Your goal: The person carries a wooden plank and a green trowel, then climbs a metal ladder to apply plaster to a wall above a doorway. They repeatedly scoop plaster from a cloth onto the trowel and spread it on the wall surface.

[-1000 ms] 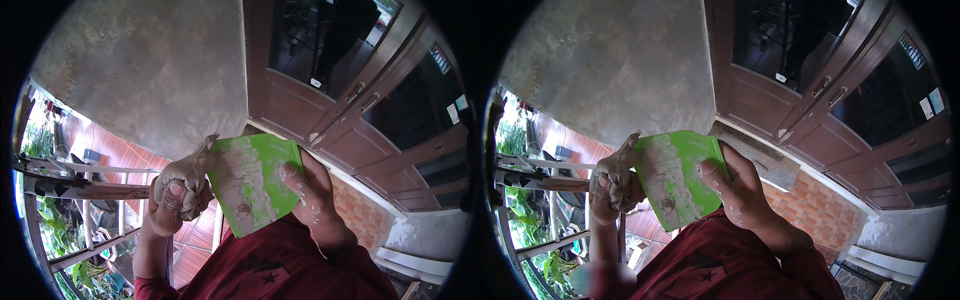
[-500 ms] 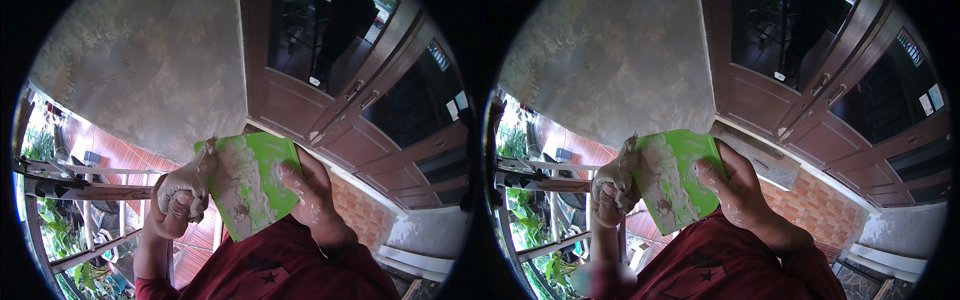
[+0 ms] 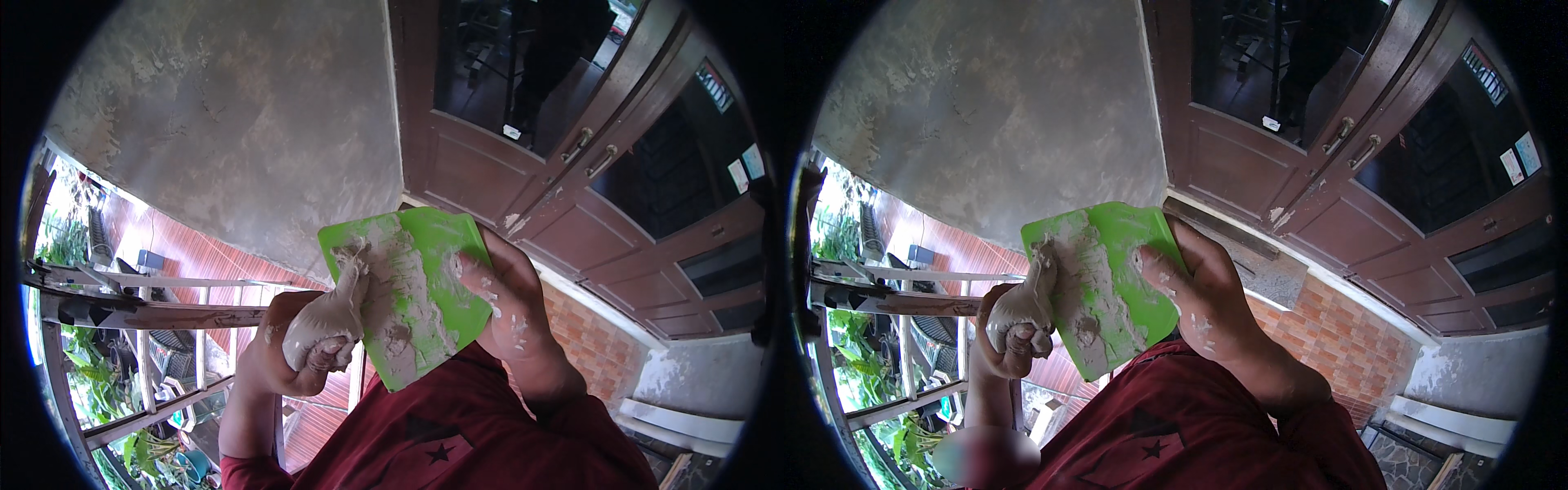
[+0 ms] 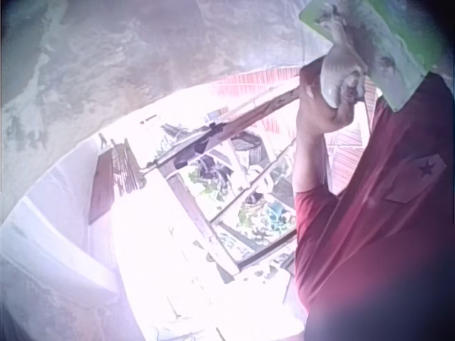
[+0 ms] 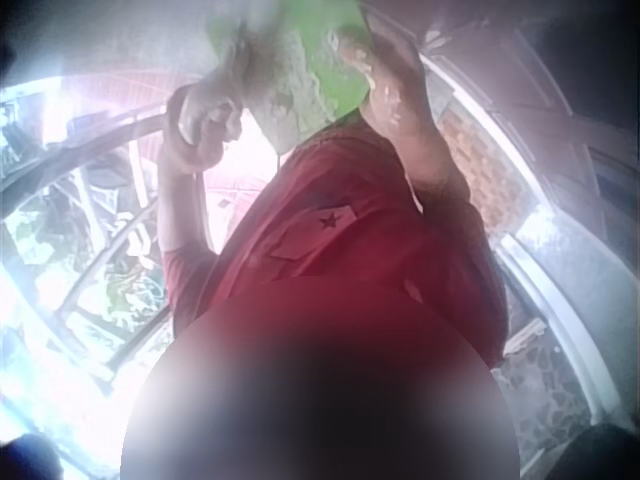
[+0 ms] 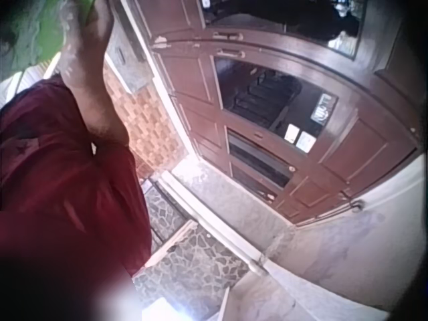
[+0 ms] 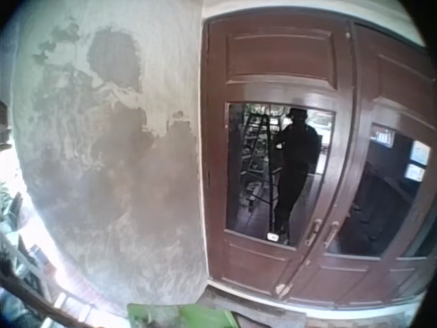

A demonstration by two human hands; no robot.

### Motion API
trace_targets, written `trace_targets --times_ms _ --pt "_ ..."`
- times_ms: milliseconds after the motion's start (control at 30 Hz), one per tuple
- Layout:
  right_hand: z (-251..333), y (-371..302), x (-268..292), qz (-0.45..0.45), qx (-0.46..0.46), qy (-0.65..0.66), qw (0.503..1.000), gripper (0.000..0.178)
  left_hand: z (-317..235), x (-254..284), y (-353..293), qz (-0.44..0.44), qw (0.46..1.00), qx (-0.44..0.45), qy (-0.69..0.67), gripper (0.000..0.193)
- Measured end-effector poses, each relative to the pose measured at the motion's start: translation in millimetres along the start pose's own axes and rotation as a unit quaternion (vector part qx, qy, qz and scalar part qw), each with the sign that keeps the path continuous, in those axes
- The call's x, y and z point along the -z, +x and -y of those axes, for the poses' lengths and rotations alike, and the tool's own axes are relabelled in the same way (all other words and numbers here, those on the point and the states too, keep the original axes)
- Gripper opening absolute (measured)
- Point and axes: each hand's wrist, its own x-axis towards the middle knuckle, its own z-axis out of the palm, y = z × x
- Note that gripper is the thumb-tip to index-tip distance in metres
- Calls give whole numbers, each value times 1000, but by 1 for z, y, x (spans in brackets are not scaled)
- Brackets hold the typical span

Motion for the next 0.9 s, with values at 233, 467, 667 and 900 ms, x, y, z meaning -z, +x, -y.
trace_targets --times_ms 233,467,667,900 --pt "1 3 0 -1 -6 36 999 34 4 1 3 21 996 -77 27 29" --pt "5 7 0 -14 -7 36 999 36 -5 4 4 63 998 22 7 34" --pt "3 11 3 -16 1 46 999 36 -7 2 8 104 994 33 -8 27" --pt "1 13 6 -3 11 69 998 37 -11 -1 12 126 990 -18 62 26"
